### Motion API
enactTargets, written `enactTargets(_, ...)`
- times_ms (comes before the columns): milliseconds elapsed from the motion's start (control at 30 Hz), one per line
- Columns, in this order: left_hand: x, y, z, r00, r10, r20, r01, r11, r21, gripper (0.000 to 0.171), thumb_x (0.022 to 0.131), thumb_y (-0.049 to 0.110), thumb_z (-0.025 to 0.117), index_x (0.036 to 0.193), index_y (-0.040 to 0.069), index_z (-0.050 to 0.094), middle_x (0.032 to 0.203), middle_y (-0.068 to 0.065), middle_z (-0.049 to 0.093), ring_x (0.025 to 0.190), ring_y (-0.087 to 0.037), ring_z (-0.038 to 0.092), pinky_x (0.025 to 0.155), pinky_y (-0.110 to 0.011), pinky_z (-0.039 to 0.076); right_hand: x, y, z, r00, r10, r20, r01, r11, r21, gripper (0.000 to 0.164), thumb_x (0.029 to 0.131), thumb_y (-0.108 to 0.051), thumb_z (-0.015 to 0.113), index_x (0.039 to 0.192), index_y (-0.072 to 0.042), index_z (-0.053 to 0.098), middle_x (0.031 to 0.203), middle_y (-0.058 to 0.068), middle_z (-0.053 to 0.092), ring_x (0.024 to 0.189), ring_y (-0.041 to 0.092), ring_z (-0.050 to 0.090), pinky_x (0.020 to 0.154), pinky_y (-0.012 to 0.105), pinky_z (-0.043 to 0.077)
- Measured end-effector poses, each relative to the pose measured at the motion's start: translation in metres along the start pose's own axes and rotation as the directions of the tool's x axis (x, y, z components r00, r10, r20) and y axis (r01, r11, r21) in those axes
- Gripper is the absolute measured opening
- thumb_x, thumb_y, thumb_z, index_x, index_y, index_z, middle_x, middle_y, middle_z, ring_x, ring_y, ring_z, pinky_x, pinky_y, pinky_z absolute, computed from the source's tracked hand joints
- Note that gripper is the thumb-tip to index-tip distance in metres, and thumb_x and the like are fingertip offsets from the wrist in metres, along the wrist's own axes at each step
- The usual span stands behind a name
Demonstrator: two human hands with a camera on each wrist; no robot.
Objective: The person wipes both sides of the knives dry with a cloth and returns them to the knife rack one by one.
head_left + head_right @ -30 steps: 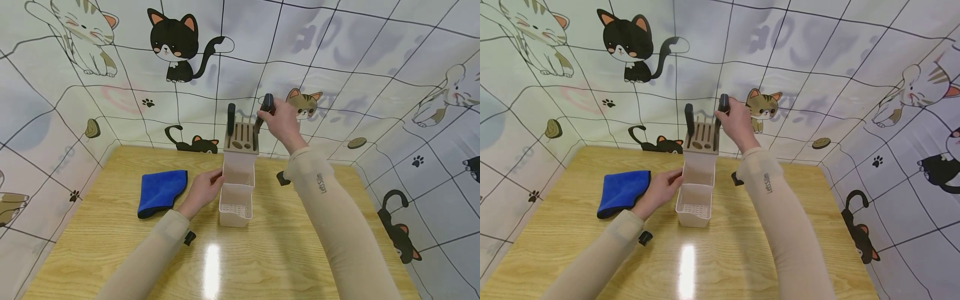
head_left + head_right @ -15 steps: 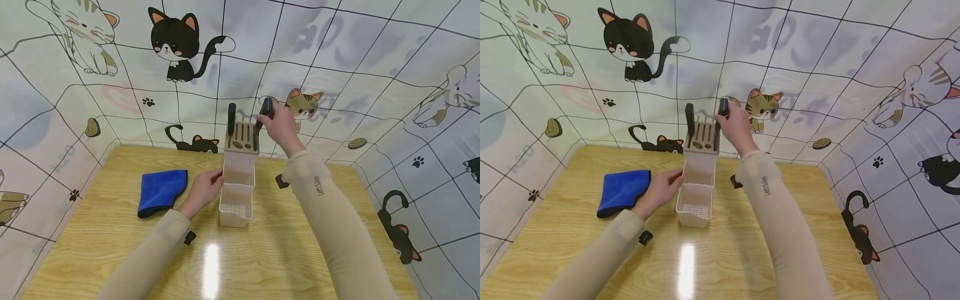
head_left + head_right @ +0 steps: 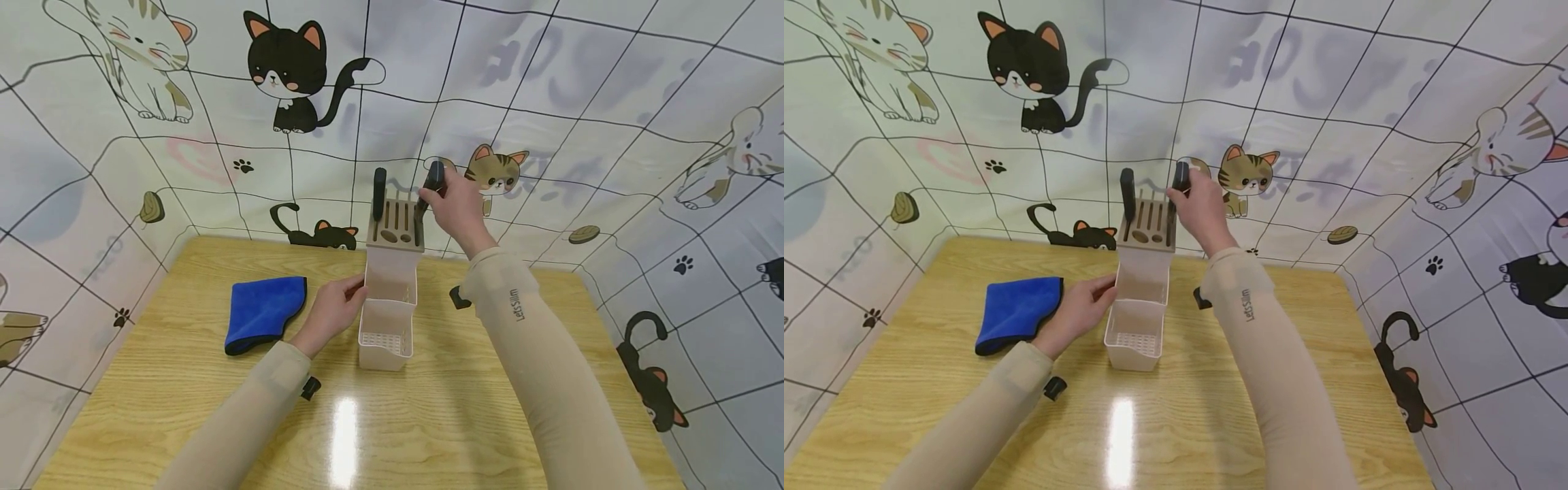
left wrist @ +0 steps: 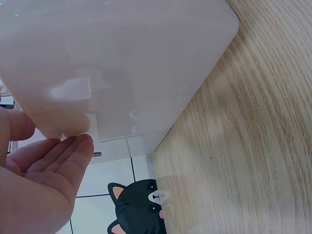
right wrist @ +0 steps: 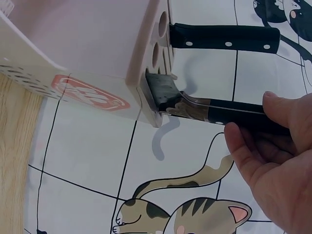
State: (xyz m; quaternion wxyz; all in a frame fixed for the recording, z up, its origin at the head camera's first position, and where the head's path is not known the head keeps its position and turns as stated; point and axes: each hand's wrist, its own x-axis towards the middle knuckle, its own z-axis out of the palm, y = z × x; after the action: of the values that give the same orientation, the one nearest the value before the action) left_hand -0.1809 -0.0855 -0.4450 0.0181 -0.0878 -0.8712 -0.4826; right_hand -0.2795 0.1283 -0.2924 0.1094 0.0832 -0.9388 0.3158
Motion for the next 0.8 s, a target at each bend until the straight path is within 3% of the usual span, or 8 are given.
enactTargets(533, -0.001, 0.001, 0.001, 0.999, -0.035, 0.012, 0.035, 0.999, -0.009, 0.044, 0.105, 0.019, 0.061, 0.146, 0.005, 0.058, 0.131, -0.017, 0.07, 0.118, -0.031, 0.069, 0.099, -0.046, 0.057, -0.002, 0.007, 0.011, 0.997, -0.055, -0.057, 0.057, 0.998, 0.03, 0.024, 0.103, -0.023, 0.066, 0.104, 0.0, 0.061, 0.092, 0.016, 0.065, 0.082, 0.031, 0.059, 0.07, 0.038, 0.044)
enactTargets(800, 0.0, -0.003, 0.001, 1.0, -0.017, -0.001, 0.017, 1.0, -0.004, 0.043, 0.104, 0.019, 0.061, 0.145, 0.005, 0.059, 0.13, -0.017, 0.07, 0.117, -0.031, 0.07, 0.097, -0.046, 0.058, -0.003, 0.011, 0.014, 0.997, -0.035, -0.065, 0.038, 0.998, 0.05, 0.022, 0.103, -0.025, 0.066, 0.104, -0.003, 0.061, 0.102, 0.018, 0.069, 0.093, 0.034, 0.065, 0.079, 0.044, 0.051)
